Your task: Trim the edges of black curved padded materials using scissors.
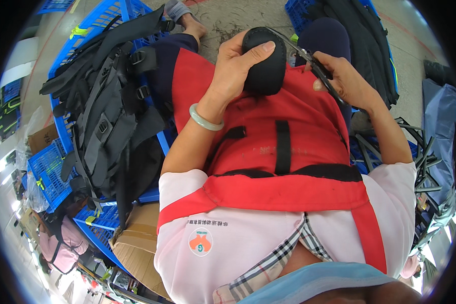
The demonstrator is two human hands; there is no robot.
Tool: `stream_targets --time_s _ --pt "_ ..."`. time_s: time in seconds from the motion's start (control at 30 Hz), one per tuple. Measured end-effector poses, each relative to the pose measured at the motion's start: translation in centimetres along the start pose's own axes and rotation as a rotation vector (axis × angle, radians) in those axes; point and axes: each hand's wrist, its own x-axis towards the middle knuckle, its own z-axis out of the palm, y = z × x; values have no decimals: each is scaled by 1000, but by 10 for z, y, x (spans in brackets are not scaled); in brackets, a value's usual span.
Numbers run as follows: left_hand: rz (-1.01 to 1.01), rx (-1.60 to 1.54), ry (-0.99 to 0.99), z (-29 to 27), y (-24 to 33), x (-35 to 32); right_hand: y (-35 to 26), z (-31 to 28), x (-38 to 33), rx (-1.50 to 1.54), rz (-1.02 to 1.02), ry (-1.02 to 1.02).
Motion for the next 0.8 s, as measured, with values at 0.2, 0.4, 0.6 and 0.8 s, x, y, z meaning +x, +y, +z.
stream_targets --time_s 0.2,0.4,0.6,0.8 --pt "-61 11 -47 3 -3 -1 -7 -12 -13 90 160 -80" --pt "-104 98 -180 12 -11 1 -9 -24 -24 -114 112 -58" --pt "-168 100 -232 14 -17 1 -6 -37 -31 -105 185 -154" --pt "-222 135 -278 21 -16 1 -13 -48 -37 -117 280 -202"
